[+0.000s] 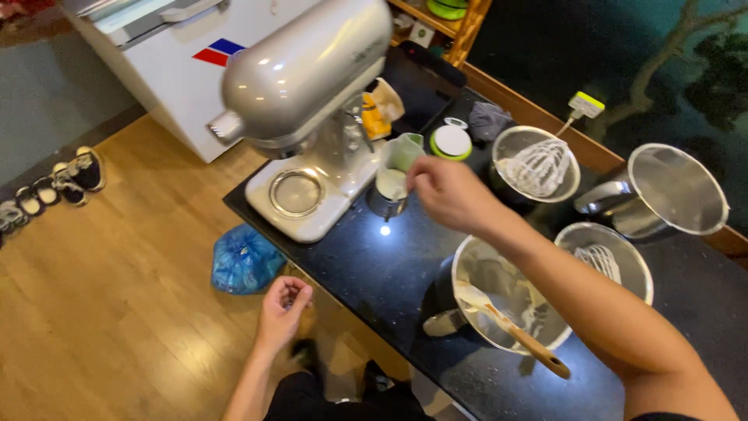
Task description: The person carries round pans of cake batter from a table to a deck oven, slides the pans into the oven chamber, closes the oven door, and presses buttons on the oven control panel. The person then wipes the work table with a cloth, gathers used mixing bowls and whisks, and carries them across the kitchen.
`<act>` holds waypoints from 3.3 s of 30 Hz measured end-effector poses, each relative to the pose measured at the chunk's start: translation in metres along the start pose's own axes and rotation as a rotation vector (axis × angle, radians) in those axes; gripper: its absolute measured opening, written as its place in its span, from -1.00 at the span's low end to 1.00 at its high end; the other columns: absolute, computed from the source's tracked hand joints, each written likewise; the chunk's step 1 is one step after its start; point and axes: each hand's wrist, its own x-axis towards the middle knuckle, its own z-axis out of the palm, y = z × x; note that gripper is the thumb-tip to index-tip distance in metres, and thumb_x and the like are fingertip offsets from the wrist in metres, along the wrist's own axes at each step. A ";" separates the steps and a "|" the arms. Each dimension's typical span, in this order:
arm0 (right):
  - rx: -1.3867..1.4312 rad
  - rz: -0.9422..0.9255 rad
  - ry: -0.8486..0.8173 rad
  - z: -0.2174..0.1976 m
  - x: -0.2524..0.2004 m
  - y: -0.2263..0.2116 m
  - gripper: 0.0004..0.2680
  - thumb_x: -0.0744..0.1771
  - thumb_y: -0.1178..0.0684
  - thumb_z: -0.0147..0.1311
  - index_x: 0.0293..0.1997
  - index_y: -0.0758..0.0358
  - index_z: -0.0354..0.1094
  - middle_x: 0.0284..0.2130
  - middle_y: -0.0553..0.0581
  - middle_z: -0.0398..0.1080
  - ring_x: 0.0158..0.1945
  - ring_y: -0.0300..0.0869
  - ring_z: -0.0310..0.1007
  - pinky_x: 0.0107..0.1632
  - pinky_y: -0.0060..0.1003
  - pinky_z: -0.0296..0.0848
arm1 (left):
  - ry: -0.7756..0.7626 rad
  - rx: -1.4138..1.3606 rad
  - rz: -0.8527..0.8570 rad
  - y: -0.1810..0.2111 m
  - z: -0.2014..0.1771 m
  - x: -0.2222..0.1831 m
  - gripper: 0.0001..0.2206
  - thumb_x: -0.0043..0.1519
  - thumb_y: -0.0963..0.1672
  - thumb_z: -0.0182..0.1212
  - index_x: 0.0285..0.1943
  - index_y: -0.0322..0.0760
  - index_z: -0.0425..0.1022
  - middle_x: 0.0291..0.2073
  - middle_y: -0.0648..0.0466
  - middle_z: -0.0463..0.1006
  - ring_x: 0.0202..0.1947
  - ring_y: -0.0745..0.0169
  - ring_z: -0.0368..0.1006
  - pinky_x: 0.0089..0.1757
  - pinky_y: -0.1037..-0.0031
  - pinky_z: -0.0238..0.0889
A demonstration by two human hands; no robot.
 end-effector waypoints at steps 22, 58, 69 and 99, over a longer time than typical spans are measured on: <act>1.044 0.624 -0.290 0.453 0.221 -0.116 -0.82 0.39 0.03 -0.21 -0.41 0.19 0.20 -0.70 -0.04 0.02 -0.70 -0.26 -0.06 -0.60 -0.24 0.11 | 0.172 -0.125 -0.171 0.101 -0.436 0.193 -0.89 0.28 -0.15 0.21 -0.11 -0.29 0.44 -0.36 0.13 0.53 -0.36 0.39 0.45 -0.29 0.54 0.35; 1.086 0.636 1.696 0.195 0.670 0.141 -0.83 0.40 0.14 -0.18 -0.34 0.25 0.34 -0.60 -0.10 0.10 -0.58 -0.37 0.03 -0.52 -0.41 0.11 | -1.430 0.212 -0.599 0.064 0.077 1.014 -0.83 0.30 -0.09 0.18 -0.09 -0.31 0.48 -0.34 0.03 0.55 -0.36 0.23 0.49 -0.29 0.39 0.40; 0.978 0.735 2.084 0.083 0.655 0.373 -0.86 0.35 0.18 -0.07 -0.08 0.32 0.42 -0.43 0.06 0.41 -0.47 -0.29 0.33 -0.40 -0.38 0.37 | -1.853 0.117 -0.383 0.071 0.447 1.000 -0.87 0.32 -0.13 0.20 -0.09 -0.29 0.44 -0.38 0.07 0.56 -0.38 0.32 0.50 -0.28 0.47 0.40; 0.121 2.756 1.629 0.053 0.436 0.377 -0.26 0.07 -0.12 0.50 0.34 0.12 0.14 0.30 0.34 0.10 0.32 0.27 0.08 0.33 0.06 0.19 | -2.699 0.161 -0.335 -0.077 0.717 0.784 -0.83 0.29 -0.15 0.28 -0.02 -0.32 0.46 -0.32 0.04 0.59 -0.36 0.31 0.47 -0.30 0.52 0.35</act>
